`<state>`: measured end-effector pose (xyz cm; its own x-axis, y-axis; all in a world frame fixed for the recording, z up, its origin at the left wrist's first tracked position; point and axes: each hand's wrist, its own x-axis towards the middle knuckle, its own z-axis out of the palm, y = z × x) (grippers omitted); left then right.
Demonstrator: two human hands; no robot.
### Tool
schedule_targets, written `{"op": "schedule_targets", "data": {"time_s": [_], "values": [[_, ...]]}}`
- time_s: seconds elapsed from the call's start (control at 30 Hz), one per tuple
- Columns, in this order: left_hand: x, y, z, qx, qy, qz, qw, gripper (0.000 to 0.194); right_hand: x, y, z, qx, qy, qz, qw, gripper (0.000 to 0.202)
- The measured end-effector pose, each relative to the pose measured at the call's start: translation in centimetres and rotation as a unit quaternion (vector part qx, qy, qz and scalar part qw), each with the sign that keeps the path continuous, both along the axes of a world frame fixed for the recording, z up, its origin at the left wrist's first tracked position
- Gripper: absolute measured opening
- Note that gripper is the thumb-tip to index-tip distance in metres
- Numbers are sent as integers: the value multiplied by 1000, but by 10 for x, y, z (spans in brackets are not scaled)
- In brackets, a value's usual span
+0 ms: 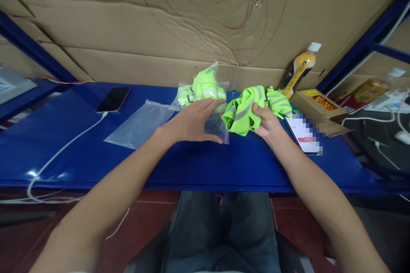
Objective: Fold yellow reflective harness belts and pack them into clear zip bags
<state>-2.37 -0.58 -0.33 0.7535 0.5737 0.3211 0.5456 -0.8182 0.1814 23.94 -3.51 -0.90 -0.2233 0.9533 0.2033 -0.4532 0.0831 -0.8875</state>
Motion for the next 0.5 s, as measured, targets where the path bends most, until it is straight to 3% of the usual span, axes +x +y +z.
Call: {"op": "schedule_targets", "data": {"time_s": [0.13, 0.2, 0.37, 0.5], "values": [[17, -10, -5, 116, 36, 23, 992, 140, -5, -2, 0, 2, -11, 0, 1000, 75], [26, -18, -7, 149, 31, 30, 988, 142, -7, -3, 2, 7, -15, -7, 1000, 77], [36, -27, -8, 155, 36, 33, 987, 107, -8, -5, 5, 7, -19, -19, 1000, 80], [28, -21, -4, 150, 4, 30, 988, 96, -5, -3, 2, 13, -12, -17, 1000, 70]]}}
